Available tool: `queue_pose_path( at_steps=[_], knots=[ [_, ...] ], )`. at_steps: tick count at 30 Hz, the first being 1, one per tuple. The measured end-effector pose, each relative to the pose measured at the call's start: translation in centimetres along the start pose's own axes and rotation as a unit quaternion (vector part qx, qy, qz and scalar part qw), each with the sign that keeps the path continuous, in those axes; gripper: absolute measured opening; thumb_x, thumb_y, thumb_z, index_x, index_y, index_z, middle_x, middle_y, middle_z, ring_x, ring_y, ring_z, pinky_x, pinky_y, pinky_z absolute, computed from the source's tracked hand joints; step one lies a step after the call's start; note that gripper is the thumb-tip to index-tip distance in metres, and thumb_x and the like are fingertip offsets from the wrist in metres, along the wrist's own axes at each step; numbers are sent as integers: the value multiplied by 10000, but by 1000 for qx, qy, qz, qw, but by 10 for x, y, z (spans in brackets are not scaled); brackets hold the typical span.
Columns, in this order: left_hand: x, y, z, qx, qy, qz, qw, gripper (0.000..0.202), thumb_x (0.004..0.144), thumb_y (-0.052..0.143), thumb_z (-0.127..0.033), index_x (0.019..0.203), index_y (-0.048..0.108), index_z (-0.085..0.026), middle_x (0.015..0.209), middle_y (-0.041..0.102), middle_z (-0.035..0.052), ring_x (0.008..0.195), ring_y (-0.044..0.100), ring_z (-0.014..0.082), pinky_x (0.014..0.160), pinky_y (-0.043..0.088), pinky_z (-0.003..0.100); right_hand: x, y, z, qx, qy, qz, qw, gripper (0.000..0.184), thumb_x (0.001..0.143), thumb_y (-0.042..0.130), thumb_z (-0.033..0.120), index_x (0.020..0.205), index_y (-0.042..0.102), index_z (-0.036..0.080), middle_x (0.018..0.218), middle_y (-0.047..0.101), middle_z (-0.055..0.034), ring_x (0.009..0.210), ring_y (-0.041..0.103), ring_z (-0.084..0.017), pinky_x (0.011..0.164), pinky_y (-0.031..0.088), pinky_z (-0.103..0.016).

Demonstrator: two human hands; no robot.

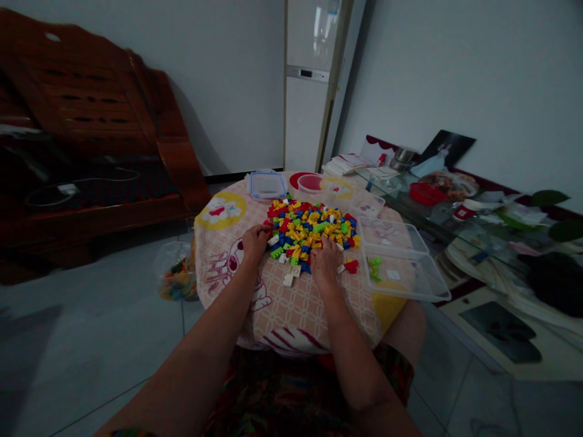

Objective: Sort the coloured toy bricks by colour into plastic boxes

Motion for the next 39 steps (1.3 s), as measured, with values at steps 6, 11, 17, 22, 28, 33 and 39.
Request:
queue_pose_path(
  at_steps=[6,11,17,22,28,33,39],
  knots=[
    [0,0,1,-1,-3,-6,1000,427,793,460,-152,1007,829,-174,1040,803,73,961,725,232,933,532,322,8,7,2,-47,62,60,995,322,914,527,130,1090,796,153,1530,531,-179,1431,423,-376,1198,305,-575],
    [0,1,0,1,-1,0,1000,423,797,459,-150,1005,827,-170,1060,804,76,985,725,239,951,528,330,5,8,15,-91,54,91,990,384,861,499,74,1066,815,149,1557,511,-178,1447,403,-417,1163,322,-628],
    [-1,0,0,-15,-4,2,1000,418,812,457,-168,1008,826,-180,1058,805,70,979,724,234,941,531,325,-3,11,22,-139,58,142,978,427,905,430,91,1109,805,90,1627,411,-213,1460,392,-432,1147,345,-613],
    [-1,-1,-3,-9,-7,4,1000,407,814,458,-167,989,825,-178,1051,806,70,982,722,236,953,524,325,-6,6,23,-128,66,134,980,421,924,424,92,1099,806,93,1606,439,-217,1451,416,-398,1182,322,-567],
    [-2,-1,-3,-6,-12,-1,1000,404,806,464,-159,987,824,-194,1035,808,55,961,721,227,951,523,319,-10,3,21,-87,76,112,987,393,946,425,104,1122,775,76,1569,472,-238,1439,432,-372,1203,303,-532],
    [-2,1,2,-15,-7,0,1000,415,810,463,-169,1013,824,-188,1037,806,68,955,723,229,931,532,320,-12,-13,14,-10,49,31,998,243,935,546,166,1045,756,112,1515,516,-234,1425,449,-328,1203,329,-483],
    [-1,3,3,-15,-6,2,1000,424,809,459,-174,1026,824,-185,1067,800,72,984,716,234,954,526,329,-18,-74,-31,47,39,-145,988,166,912,565,221,927,722,171,1444,567,-205,1368,484,-306,1159,376,-519]
  ],
)
Point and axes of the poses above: each hand's wrist, its own x-axis towards the middle knuckle, its own y-axis out of the palm, z = x × y, the point moved 10 cm from there along x, towards the middle knuckle
